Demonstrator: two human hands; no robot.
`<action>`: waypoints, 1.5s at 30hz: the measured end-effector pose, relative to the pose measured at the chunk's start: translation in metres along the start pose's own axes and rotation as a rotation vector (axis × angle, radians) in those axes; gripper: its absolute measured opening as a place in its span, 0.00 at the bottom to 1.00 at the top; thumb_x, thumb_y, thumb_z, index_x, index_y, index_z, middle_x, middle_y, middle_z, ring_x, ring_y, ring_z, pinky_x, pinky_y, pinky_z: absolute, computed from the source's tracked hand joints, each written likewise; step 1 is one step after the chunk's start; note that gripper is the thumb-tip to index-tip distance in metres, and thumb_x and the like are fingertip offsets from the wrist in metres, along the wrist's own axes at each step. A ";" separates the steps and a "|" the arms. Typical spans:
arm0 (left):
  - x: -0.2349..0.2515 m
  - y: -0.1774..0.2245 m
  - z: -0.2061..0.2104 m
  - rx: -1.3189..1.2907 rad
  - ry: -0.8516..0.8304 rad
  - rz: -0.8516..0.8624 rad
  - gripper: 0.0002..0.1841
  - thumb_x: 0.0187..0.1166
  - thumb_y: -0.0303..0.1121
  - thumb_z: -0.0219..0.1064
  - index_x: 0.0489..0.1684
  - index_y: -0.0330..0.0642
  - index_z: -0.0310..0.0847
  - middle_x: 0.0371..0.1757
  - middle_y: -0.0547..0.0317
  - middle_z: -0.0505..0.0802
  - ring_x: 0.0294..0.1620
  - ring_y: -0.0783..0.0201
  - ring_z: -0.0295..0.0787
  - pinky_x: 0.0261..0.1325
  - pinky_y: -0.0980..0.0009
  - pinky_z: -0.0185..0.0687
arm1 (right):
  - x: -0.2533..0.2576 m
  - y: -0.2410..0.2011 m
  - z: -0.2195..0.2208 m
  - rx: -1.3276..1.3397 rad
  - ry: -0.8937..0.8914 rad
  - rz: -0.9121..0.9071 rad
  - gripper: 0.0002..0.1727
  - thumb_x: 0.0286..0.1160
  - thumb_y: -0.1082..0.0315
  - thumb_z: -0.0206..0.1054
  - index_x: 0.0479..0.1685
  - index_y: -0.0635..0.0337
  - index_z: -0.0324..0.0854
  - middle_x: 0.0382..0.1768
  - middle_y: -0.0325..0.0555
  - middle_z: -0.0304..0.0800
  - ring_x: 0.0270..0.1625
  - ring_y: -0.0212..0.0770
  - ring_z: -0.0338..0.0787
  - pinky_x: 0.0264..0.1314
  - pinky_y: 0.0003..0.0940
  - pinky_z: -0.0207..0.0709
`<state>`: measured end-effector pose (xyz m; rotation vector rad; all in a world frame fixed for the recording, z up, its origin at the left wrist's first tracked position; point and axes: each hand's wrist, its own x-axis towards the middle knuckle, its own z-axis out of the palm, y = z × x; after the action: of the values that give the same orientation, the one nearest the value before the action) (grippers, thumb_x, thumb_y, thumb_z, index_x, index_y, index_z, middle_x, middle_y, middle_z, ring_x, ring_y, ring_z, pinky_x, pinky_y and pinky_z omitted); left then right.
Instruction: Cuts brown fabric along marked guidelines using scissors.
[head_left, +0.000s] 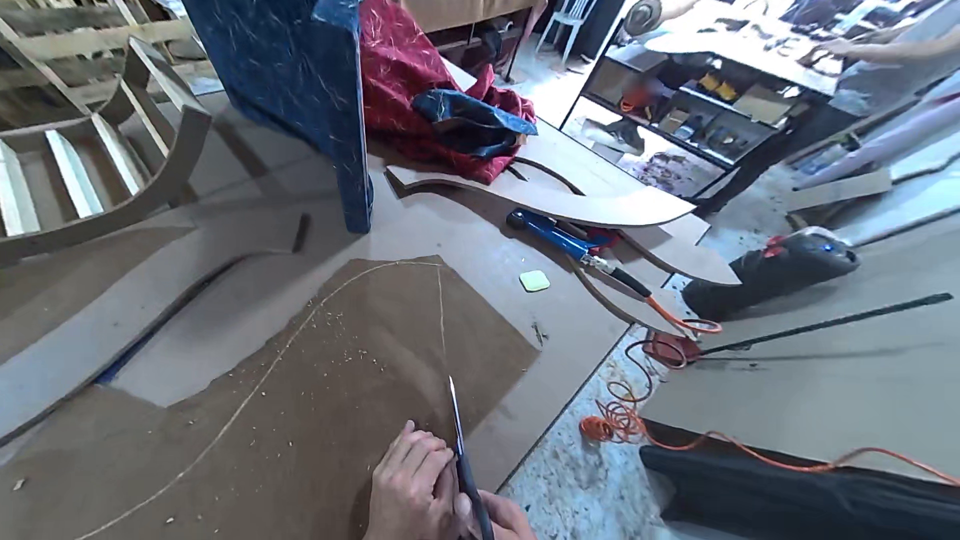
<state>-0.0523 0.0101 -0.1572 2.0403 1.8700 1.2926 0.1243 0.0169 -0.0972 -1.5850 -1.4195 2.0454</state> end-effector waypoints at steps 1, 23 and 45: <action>0.000 -0.001 0.000 -0.002 0.003 0.001 0.08 0.76 0.39 0.68 0.35 0.53 0.95 0.44 0.69 0.97 0.57 0.69 0.94 0.77 0.60 0.81 | 0.001 -0.002 -0.001 0.001 -0.001 0.008 0.28 0.83 0.40 0.59 0.36 0.59 0.83 0.20 0.38 0.84 0.20 0.36 0.82 0.24 0.37 0.79; -0.016 0.000 -0.025 0.073 -0.296 0.107 0.14 0.79 0.43 0.64 0.47 0.47 0.94 0.64 0.61 0.95 0.77 0.59 0.83 0.83 0.61 0.76 | 0.023 -0.023 -0.001 0.015 0.054 0.071 0.27 0.78 0.38 0.65 0.32 0.56 0.83 0.18 0.39 0.83 0.19 0.37 0.82 0.23 0.36 0.79; -0.018 0.000 -0.027 -0.007 -0.294 0.105 0.14 0.81 0.37 0.60 0.52 0.48 0.93 0.63 0.63 0.95 0.77 0.62 0.83 0.84 0.62 0.74 | 0.052 -0.051 -0.008 0.011 0.073 0.038 0.27 0.81 0.40 0.59 0.32 0.56 0.82 0.18 0.39 0.81 0.17 0.36 0.80 0.20 0.33 0.76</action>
<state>-0.0674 -0.0177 -0.1489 2.2093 1.6472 0.9525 0.0899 0.0818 -0.0918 -1.6768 -1.3610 1.9902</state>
